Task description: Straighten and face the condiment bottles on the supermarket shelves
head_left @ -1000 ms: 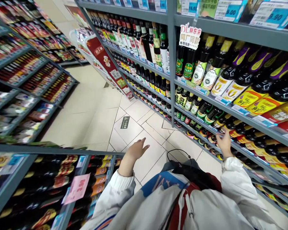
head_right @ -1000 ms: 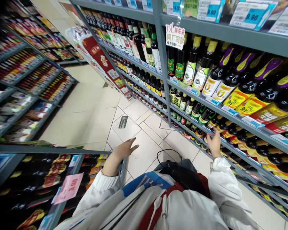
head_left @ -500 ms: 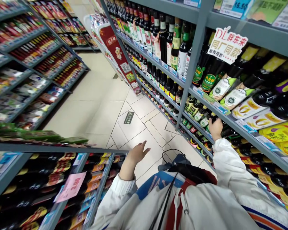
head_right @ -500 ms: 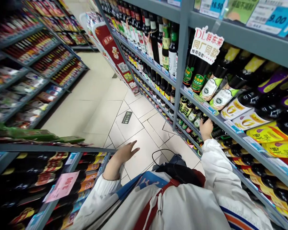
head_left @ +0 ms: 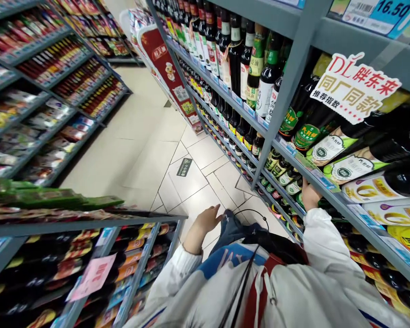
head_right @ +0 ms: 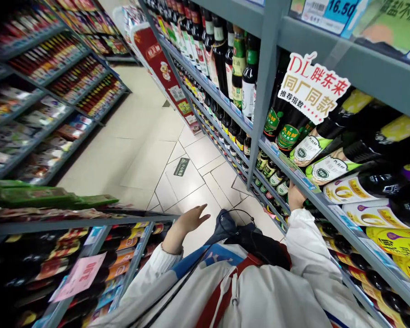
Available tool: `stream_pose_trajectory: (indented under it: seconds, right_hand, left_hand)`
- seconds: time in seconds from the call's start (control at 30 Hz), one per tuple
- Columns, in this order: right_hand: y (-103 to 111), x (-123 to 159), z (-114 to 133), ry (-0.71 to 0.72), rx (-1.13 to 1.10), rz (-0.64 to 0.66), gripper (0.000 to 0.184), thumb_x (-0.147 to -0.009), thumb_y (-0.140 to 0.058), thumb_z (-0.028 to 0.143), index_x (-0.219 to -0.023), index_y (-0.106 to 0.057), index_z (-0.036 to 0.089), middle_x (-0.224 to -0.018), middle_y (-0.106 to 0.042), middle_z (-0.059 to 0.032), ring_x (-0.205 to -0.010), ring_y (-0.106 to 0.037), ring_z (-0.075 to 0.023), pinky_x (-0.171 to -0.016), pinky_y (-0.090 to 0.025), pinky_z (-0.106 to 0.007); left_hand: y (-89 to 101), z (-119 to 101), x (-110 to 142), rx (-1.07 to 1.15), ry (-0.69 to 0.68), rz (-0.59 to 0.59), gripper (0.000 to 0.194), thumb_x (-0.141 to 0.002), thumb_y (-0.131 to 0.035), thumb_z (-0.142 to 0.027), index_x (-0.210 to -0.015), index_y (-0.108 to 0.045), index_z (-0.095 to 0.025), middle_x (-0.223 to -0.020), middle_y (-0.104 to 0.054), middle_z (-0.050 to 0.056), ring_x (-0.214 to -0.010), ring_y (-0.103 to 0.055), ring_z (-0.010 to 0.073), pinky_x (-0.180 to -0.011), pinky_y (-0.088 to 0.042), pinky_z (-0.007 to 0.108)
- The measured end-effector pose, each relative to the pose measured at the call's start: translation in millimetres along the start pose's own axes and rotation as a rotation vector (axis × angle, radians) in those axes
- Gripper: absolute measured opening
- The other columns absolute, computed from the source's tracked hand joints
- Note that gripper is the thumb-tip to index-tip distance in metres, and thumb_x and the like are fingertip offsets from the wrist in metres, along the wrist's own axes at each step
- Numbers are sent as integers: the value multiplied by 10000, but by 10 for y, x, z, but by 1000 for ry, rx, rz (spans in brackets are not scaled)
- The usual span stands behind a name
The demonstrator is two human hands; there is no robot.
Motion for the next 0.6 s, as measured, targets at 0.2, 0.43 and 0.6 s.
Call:
stream_pose_trajectory:
  seconds: [0.2,0.43,0.6]
  right_hand:
    - [21,67,18,-48,9,-6,547,-1032,-392,504,-1032,-650,22,-985,-638,-277,-1098,-575,-404,-968,-450,-509]
    - [233,188,-29,-266,-45,-62,488,-994,-394,506,-1106,-644,101,-912,-661,-157,-988,-623,-329,-1015,-456,-456]
    - [425,562,323,-417,-55,-151,592,-985,-335,491,-1222,-577,6,-1088,-600,-295,-1098,-563,-424,-952,-470,-548]
  left_hand:
    - [529,-774,-824,-49,-317,-85,515,-987,-493,-344,-1438,-484,-97,-1414,-565,250,-1280,-594,377,-1061,-490,499]
    - [1036,-2025,-1498,83,-846,-184,486,-970,-512,-260,-1451,-451,-219,-1567,-437,93,-1437,-446,247,-1187,-422,402]
    - [1335,-2259,-1743,226,-918,-246,431,-958,-433,-169,-1387,-469,-146,-1364,-592,169,-1297,-574,274,-1117,-488,450]
Point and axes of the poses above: each hand's wrist, its own x-axis away from the middle knuckle, its own y-axis out of the back of the hand, z = x × y, the point moved 10 cm from there along -x, towards the middle knuckle
